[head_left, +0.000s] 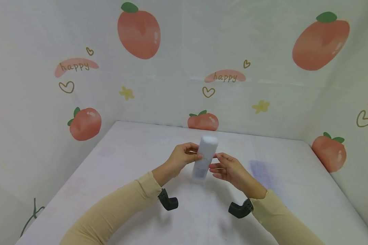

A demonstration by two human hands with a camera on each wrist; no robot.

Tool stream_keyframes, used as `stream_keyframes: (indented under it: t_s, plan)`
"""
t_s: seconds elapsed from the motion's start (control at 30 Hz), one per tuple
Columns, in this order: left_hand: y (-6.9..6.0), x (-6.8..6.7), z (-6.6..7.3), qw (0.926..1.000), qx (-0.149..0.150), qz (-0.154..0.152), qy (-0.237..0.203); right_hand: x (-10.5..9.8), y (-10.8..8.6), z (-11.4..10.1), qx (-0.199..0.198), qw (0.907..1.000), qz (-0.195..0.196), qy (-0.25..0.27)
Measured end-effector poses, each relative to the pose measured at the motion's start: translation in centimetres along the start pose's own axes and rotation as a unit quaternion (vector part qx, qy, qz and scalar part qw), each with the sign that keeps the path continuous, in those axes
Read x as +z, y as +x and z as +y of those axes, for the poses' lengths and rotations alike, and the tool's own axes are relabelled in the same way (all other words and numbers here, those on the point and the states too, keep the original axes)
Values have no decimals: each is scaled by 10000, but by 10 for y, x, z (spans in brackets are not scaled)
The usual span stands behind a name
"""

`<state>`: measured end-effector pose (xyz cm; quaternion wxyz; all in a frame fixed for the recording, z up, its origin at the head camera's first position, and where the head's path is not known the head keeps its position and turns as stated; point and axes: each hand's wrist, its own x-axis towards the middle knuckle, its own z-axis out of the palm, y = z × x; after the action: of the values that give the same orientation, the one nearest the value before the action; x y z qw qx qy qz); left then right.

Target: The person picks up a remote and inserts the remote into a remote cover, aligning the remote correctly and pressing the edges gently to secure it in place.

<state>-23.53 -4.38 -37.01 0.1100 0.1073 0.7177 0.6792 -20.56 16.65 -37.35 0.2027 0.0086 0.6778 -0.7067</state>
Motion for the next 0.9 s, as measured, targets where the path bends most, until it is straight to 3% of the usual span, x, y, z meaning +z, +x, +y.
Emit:
stream_keyframes:
  t_s: [0.37,0.63,0.73,0.9]
  plan:
    - [-2,-5,0,9920,656,-782,739,-3,2,0,27,9989,-190,435]
    - [-3,-2,-7,9798,742,-199,1845,-1,3,0,73,9988,-48,485]
    - [-3,0,-9,9823,530,-50,1798,0,4,0,61,9985,72,545]
    - [-2,1,-14,9943,271,-132,1025,0,5,1,-82,9989,148,435]
